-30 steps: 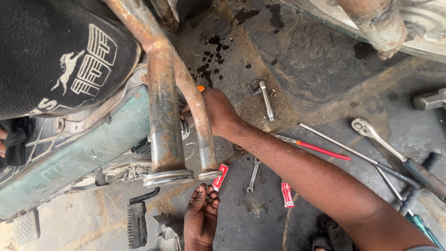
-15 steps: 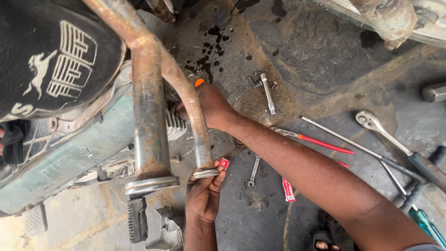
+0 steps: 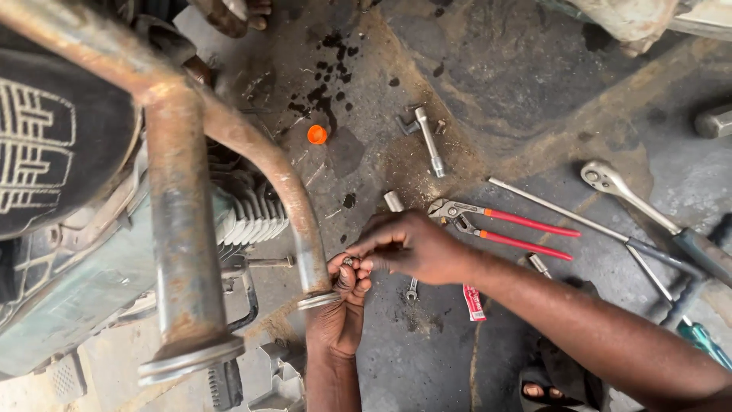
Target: Repair and assemble parts of a motorcycle engine and exhaust system.
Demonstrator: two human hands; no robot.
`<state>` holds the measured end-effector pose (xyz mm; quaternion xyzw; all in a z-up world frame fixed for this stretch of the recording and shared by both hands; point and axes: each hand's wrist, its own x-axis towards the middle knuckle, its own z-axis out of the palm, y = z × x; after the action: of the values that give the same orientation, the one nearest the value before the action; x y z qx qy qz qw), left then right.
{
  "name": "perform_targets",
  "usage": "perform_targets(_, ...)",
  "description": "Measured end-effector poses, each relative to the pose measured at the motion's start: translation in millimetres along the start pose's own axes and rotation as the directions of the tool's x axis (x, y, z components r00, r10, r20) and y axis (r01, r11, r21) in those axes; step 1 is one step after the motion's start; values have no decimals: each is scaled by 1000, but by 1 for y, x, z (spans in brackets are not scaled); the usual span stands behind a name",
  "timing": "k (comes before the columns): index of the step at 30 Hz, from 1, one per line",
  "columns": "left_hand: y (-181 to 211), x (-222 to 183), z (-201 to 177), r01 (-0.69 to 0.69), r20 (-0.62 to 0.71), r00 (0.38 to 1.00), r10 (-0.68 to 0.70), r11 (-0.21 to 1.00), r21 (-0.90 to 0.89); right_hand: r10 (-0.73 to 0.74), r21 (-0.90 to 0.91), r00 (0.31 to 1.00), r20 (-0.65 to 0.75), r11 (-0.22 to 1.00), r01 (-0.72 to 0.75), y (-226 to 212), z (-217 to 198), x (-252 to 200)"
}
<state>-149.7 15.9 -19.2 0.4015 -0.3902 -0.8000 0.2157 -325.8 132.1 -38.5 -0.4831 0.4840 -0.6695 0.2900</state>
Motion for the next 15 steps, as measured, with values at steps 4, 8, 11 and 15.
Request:
perform_targets(4,-3,2,11,-4,41,999,3,1000,26,-22,-142,995,-94,990,9,-9,-5,-7)
perform_targets(8,-7,6,12,1,70,998,-5,999,51,-80,-213,993,-82,975,61,-7,-10,-12)
perform_targets(11,-7,11,10,-10,89,996,4,998,66,-125,-310,989,-81,946,94,-13,-11,-10)
perform_targets(15,-2,11,11,-13,113,994,2,995,99,-121,-383,991,-59,919,89,-21,-14,-6)
